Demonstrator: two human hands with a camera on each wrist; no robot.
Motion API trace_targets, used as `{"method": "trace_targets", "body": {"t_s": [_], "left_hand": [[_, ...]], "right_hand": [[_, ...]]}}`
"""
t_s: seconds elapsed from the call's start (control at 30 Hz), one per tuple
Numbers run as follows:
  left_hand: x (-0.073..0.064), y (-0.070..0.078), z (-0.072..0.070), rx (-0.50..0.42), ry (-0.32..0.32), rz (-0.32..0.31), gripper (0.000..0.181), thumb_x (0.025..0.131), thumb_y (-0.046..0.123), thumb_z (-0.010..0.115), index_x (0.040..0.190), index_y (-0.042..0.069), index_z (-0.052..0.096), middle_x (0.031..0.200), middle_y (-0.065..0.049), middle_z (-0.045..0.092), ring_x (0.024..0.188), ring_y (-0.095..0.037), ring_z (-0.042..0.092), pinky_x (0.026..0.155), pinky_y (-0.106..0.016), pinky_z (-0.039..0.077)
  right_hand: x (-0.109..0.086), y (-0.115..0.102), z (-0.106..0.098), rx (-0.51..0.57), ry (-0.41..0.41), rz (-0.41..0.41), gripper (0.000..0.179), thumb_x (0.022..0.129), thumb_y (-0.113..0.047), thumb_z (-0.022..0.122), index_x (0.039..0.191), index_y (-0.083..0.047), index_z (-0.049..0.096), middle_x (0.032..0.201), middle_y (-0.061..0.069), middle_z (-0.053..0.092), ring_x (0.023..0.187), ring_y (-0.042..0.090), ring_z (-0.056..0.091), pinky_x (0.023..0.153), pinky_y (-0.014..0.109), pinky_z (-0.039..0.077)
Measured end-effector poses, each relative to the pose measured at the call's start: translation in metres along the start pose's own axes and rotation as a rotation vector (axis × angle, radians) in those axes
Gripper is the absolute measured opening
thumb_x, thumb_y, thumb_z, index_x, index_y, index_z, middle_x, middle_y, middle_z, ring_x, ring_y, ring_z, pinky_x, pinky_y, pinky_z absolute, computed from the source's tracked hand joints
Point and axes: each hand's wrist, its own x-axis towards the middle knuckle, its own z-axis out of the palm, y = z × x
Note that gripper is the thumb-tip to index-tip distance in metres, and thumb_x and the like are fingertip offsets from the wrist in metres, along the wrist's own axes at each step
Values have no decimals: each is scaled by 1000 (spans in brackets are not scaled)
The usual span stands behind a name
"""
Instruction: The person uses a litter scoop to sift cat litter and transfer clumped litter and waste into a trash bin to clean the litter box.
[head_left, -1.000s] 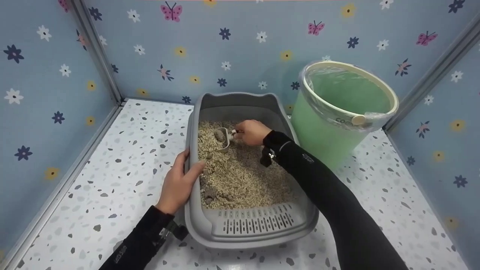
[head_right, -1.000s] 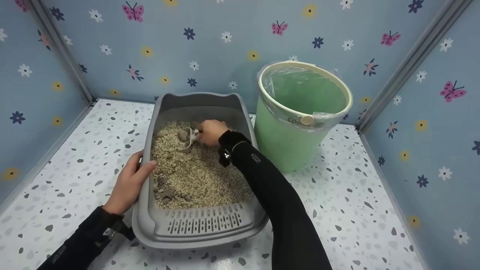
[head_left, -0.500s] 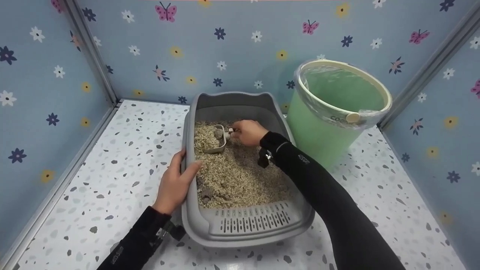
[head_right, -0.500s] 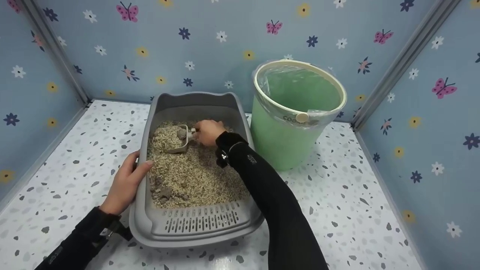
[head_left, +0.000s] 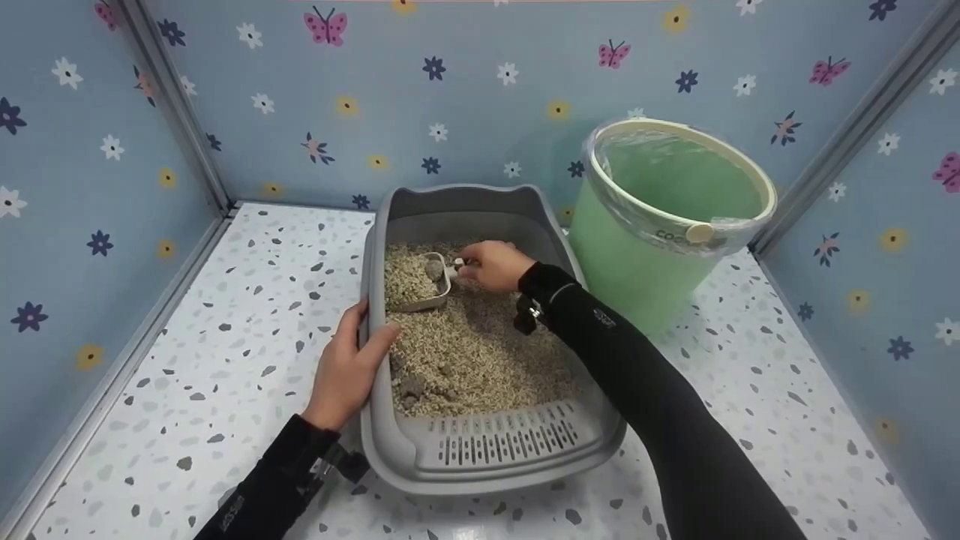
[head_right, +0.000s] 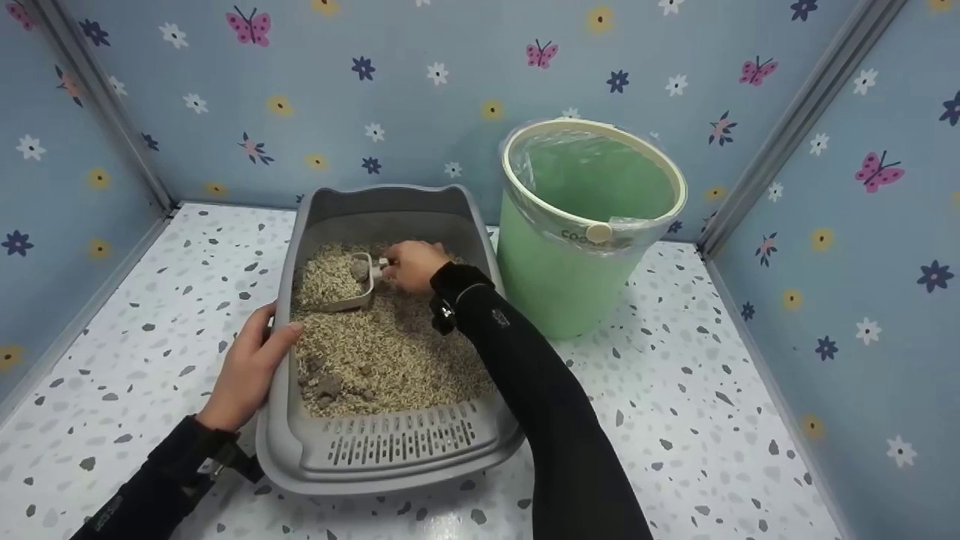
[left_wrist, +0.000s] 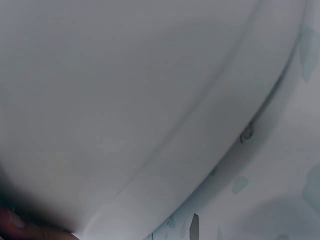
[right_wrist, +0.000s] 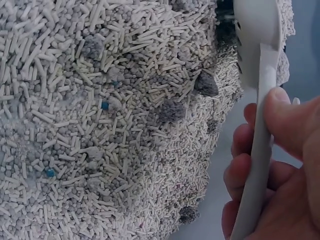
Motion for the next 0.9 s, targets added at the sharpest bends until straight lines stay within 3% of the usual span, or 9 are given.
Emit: {"method": "trace_targets", "body": {"t_s": [0.23,0.33,0.5,0.73,0.9], "left_hand": [[-1,1,-2,13,7,0,86,110,60,63,177,18,31,177,-17,39,147,-44,54,119,-61,48],[-1,2,-2,12,6,7,85,110,60,62,177,17,31,178,-16,38,151,-44,51,122,-61,44],[0,2,-1,13,3,10,85,111,59,62,177,16,30,179,-15,36,154,-43,48,124,-61,43],[0,3,-1,2,-6,2,87,110,62,62,177,17,30,176,-18,40,142,-43,59,114,-61,52],[0,2,0,4,-5,25,88,110,61,61,177,13,30,178,-17,37,155,-42,47,126,-58,40]], "right_hand": [[3,-1,0,-10,23,0,40,117,-25,61,150,-4,67,140,18,72,129,35,67,115,49,50],[3,-3,0,-16,38,-1,41,117,-25,61,151,-2,66,143,19,71,132,36,66,117,49,49],[1,-2,-1,-4,38,-13,37,117,-24,61,145,-1,68,137,20,72,125,37,67,112,49,50],[-6,-5,2,32,47,2,42,118,-23,59,154,-2,63,144,20,69,133,36,65,116,49,50],[-10,-5,4,57,35,3,43,118,-23,59,155,-2,62,147,21,68,134,37,65,116,49,50]]}}
